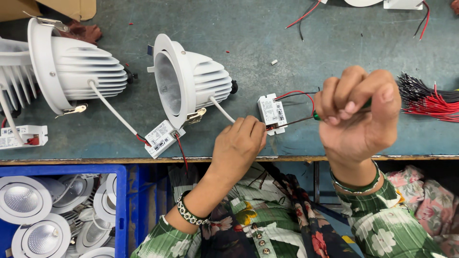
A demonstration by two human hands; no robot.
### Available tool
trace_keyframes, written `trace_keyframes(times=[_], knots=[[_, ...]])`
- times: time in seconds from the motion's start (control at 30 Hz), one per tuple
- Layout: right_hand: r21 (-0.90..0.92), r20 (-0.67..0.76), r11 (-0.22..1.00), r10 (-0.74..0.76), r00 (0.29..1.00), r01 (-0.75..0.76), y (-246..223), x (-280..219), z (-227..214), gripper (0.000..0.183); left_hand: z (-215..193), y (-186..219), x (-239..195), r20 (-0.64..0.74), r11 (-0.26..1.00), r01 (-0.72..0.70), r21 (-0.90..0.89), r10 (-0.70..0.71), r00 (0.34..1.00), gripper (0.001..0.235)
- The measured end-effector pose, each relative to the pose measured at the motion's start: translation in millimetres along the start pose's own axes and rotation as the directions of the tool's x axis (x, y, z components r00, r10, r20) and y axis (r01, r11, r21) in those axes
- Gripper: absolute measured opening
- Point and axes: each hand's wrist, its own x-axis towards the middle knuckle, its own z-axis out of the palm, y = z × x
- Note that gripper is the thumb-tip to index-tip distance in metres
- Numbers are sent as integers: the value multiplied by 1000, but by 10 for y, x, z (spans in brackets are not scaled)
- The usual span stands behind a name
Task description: The person assembles LED downlight fixtures by inserting the LED module into the housing, fitting the trim ring, and connecting the driver wires using a screwdriver. Completed units are placed into a blue crate.
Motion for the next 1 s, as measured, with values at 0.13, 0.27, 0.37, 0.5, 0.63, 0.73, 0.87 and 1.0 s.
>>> trace_keyframes(times=[0.13, 0.27, 0.37, 0.5, 0.63, 0.73, 0.87, 1.0], knots=[[24, 34, 999, 20, 999, -21, 15, -7, 18, 50, 13, -6, -13, -12, 1000, 0, 8, 0, 1000, 15], [12, 59, 1000, 17, 998, -18, 23, -8, 32, 50, 21, -7, -13, -13, 1000, 4, 6, -4, 1000, 15], [-11, 65, 1000, 3, 998, -2, 30, 2, 38, 50, 25, -9, -15, -16, 1000, 7, 4, -7, 1000, 15], [12, 96, 1000, -29, 995, 28, 61, 28, 31, 46, 33, -11, -18, -27, 1000, 7, 7, -7, 1000, 15], [35, 215, 999, -16, 976, 9, 70, 53, 21, 52, 40, -23, -22, -25, 1000, 3, 3, -2, 1000, 16], [49, 298, 998, 22, 954, -38, 73, 105, 17, 54, 44, -25, -22, -34, 1000, 9, -8, -9, 999, 15], [30, 379, 998, 40, 925, -56, 79, 153, 99, 55, 40, -23, -11, -9, 1000, 12, 2, -12, 1000, 15], [-93, 439, 993, 107, 892, -73, -37, 139, 187, 57, 22, -15, -1, 15, 1000, 2, 14, -3, 1000, 15]])
